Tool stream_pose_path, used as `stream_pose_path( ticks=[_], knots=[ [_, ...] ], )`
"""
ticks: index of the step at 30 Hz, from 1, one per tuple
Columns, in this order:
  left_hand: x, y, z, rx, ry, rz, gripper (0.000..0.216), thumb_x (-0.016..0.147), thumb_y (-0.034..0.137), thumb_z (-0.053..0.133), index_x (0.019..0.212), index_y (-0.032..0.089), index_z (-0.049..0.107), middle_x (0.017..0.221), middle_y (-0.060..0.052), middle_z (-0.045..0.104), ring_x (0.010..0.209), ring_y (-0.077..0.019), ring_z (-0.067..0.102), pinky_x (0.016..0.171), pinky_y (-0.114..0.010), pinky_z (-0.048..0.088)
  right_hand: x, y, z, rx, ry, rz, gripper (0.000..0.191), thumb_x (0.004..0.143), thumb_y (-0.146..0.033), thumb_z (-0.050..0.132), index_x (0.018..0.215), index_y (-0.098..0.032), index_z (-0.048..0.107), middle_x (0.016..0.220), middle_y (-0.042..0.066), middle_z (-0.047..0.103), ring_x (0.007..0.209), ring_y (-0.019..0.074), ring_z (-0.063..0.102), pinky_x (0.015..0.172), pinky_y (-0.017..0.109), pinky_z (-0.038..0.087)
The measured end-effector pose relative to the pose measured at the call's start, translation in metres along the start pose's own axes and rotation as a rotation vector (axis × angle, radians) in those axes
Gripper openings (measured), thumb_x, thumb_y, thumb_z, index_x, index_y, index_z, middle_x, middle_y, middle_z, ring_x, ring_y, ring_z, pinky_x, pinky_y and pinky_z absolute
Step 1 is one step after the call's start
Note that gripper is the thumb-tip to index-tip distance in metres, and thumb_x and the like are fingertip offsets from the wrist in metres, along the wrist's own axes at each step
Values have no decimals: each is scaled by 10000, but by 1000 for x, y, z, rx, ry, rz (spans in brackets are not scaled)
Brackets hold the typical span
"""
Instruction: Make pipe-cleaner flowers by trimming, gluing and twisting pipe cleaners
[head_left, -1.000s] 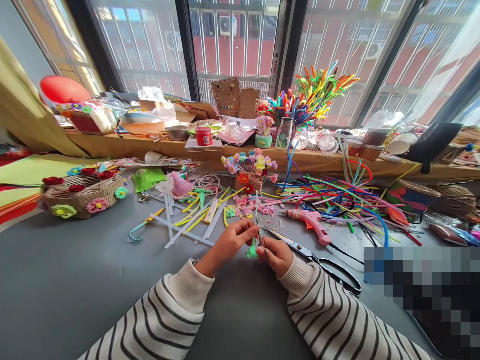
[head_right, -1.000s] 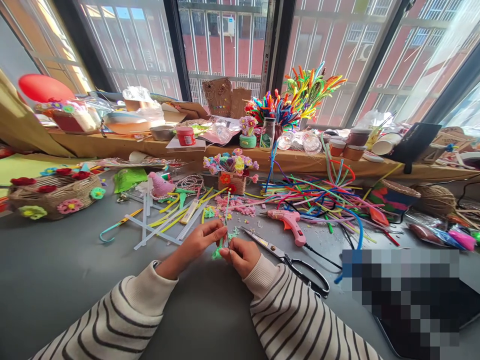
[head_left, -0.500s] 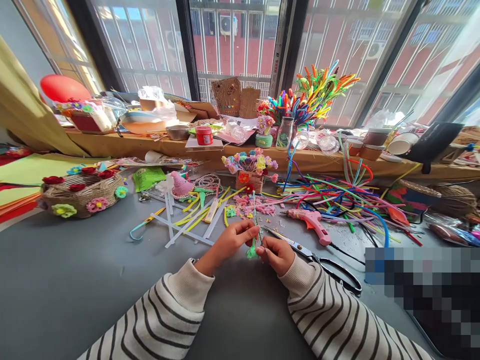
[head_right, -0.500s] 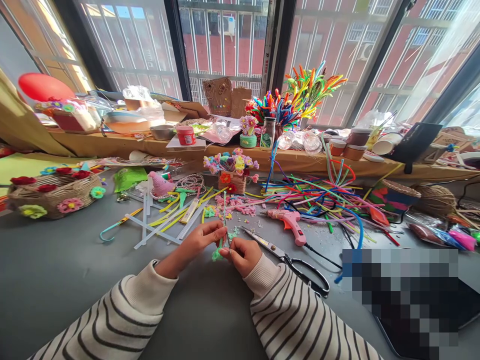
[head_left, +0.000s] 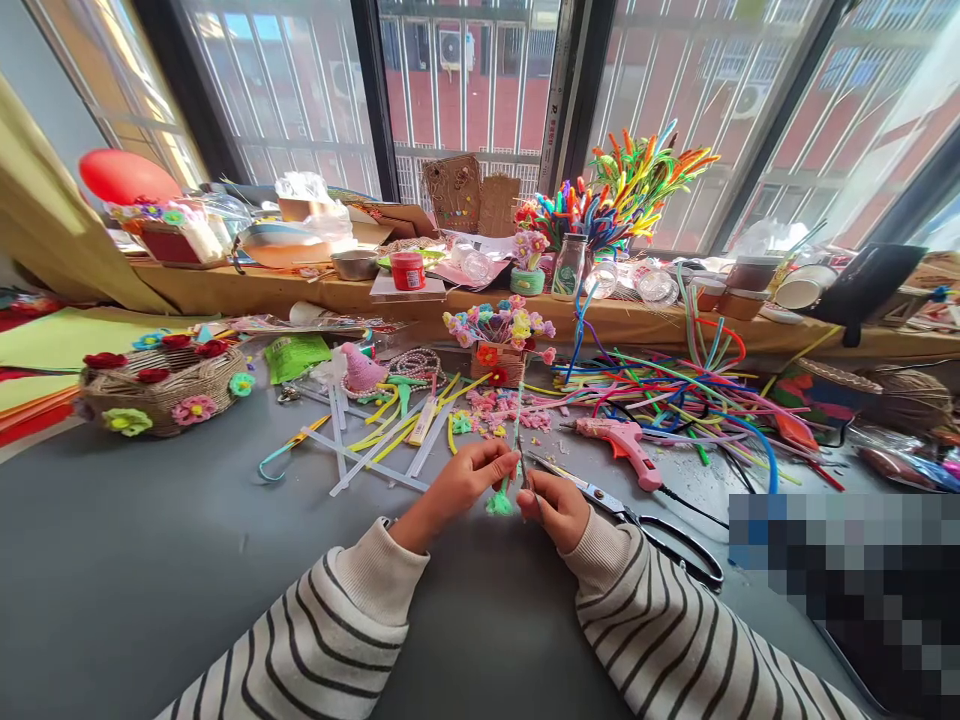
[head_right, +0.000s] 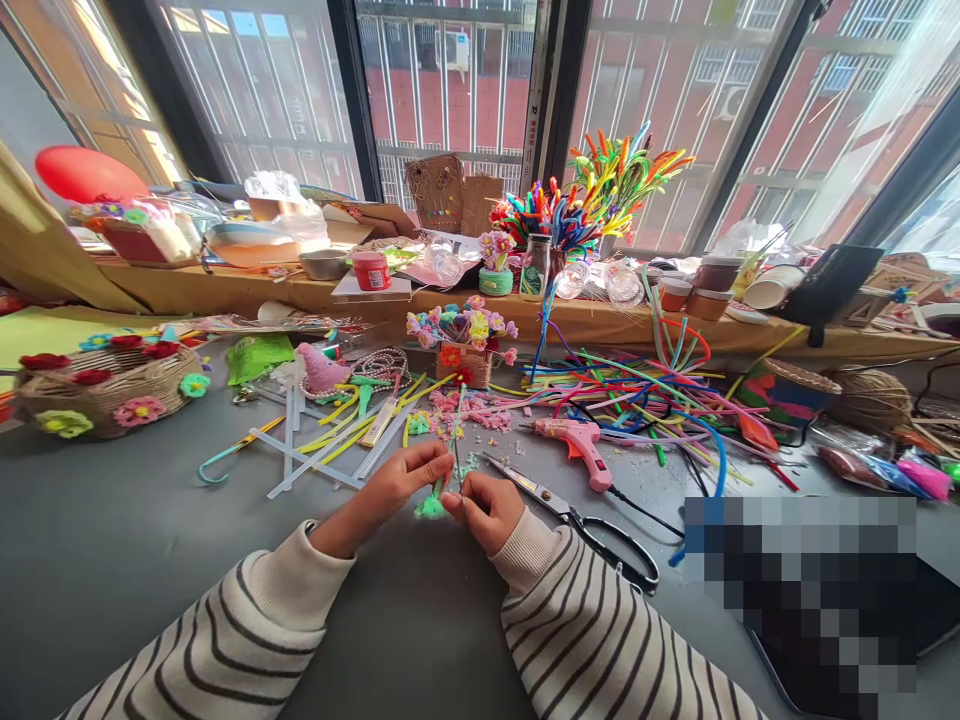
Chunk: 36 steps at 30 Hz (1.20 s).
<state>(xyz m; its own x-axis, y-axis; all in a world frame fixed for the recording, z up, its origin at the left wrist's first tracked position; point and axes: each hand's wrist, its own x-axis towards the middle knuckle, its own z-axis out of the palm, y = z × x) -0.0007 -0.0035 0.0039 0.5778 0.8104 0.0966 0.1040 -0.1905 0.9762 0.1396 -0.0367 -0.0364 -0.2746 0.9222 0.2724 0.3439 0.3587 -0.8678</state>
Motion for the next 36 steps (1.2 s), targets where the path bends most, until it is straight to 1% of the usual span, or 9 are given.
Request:
stream_pose_path(
  ticks=[5,9,13,17,22,28,30,34,36],
  knots=[
    [1,-2,0,1,34,6,250,717,342,419,576,136,435,550,39,392,531,-65,360,548,-204,306,2,1,1,-4,69,21,418,696,-517,380,454,-181,320,418,-24,414,396,68,347,422,202,297],
    [1,-2,-1,13,40,-2,249,713,343,423,575,136,432,540,41,387,526,-64,359,538,-203,301,1,-1,0,7,19,25,444,685,-568,335,481,-174,354,449,-19,418,421,72,335,419,202,278],
    [1,-2,0,23,16,-9,251,710,345,428,570,137,424,526,46,363,525,-63,349,535,-203,295,0,-4,0,-1,-17,37,462,670,-597,310,508,-168,361,464,-29,366,436,71,308,415,203,251],
    [1,-2,0,32,24,0,253,707,348,431,566,138,415,534,46,355,532,-64,342,536,-204,290,1,-1,1,-29,13,54,421,670,-546,378,483,-174,313,445,-43,331,423,61,278,405,197,236],
    [0,2,0,36,54,-14,255,710,351,427,567,140,411,543,45,352,538,-66,342,542,-205,289,1,3,1,-61,48,36,396,683,-490,410,469,-178,291,414,-51,335,410,58,285,400,189,246],
    [0,1,1,17,24,-1,251,700,351,442,563,143,409,531,48,350,525,-64,343,537,-202,295,0,2,1,-19,-1,29,410,698,-522,350,488,-172,330,444,-38,357,430,66,311,415,193,264],
    [1,0,0,18,20,-5,247,699,349,443,568,141,416,532,47,356,527,-65,348,538,-202,296,1,2,1,-33,14,30,406,693,-520,360,485,-173,325,439,-38,356,424,66,310,413,194,265],
    [1,-1,0,19,60,-8,245,711,348,425,583,140,423,541,44,365,528,-66,354,546,-204,298,1,5,2,-102,78,42,398,676,-487,422,459,-179,292,407,-47,342,403,61,297,406,194,264],
    [1,-2,-1,14,70,-6,245,714,349,422,586,140,421,548,42,370,529,-66,355,545,-204,298,2,6,3,-103,81,43,399,676,-484,425,456,-179,292,404,-47,345,404,62,302,409,194,268]
  ],
)
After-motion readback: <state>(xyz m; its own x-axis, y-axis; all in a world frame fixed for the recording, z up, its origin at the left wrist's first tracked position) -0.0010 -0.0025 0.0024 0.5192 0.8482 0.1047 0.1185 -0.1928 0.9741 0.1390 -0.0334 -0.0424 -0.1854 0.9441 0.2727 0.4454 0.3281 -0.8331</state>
